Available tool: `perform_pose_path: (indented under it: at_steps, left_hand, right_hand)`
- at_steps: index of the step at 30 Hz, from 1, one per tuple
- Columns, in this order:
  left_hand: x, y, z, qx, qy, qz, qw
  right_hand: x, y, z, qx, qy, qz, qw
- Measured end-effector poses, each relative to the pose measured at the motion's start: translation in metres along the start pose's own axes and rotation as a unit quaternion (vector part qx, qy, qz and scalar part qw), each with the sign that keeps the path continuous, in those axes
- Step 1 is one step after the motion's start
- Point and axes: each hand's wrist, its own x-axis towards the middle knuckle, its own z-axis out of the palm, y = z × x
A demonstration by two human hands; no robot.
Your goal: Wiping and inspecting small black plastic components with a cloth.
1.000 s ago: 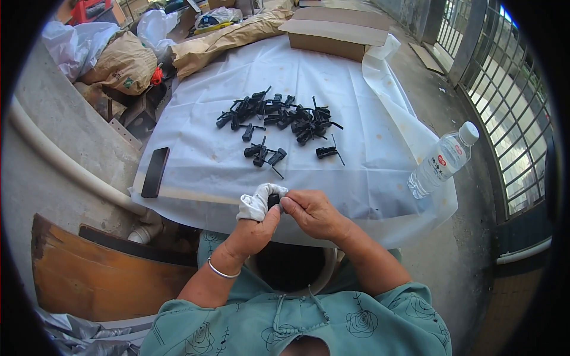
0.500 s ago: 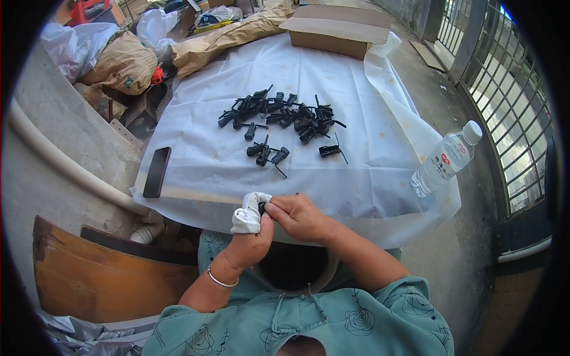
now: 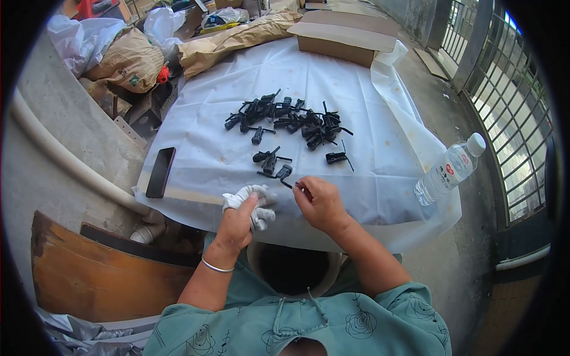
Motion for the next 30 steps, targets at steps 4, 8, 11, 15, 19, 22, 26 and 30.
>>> perform_pose_path:
  at_steps: [4,8,11,15,19,22,26,30]
  left_hand:
    - [0.011,-0.001,0.013,-0.283,0.004,-0.072,0.957]
    - [0.009,0.001,0.023,-0.202,-0.086,0.044,0.975]
    - [-0.003,0.008,0.035,0.069,-0.038,0.103,0.992]
    - [-0.013,0.007,0.041,0.061,-0.111,0.127,0.984]
    - [-0.016,0.009,0.044,0.100,-0.070,0.111,0.986]
    - [-0.014,0.006,0.048,0.084,-0.030,0.142,0.986]
    - [-0.013,-0.003,0.048,0.242,0.009,0.243,0.939]
    - [-0.014,0.002,0.050,0.372,0.043,0.373,0.849]
  right_hand:
    - [-0.010,-0.013,-0.007,0.095,-0.067,-0.038,0.992]
    - [-0.010,-0.015,-0.018,0.085,-0.083,-0.059,0.991]
    - [-0.008,-0.028,-0.023,0.068,-0.027,-0.053,0.996]
    - [-0.008,-0.019,-0.018,0.160,-0.013,0.065,0.985]
    - [-0.006,-0.023,-0.023,0.235,-0.092,0.106,0.962]
    - [-0.007,-0.018,-0.023,0.196,-0.114,0.065,0.972]
    - [-0.012,-0.016,-0.015,0.175,-0.140,0.070,0.972]
    - [-0.021,-0.016,0.000,0.289,-0.110,0.167,0.936]
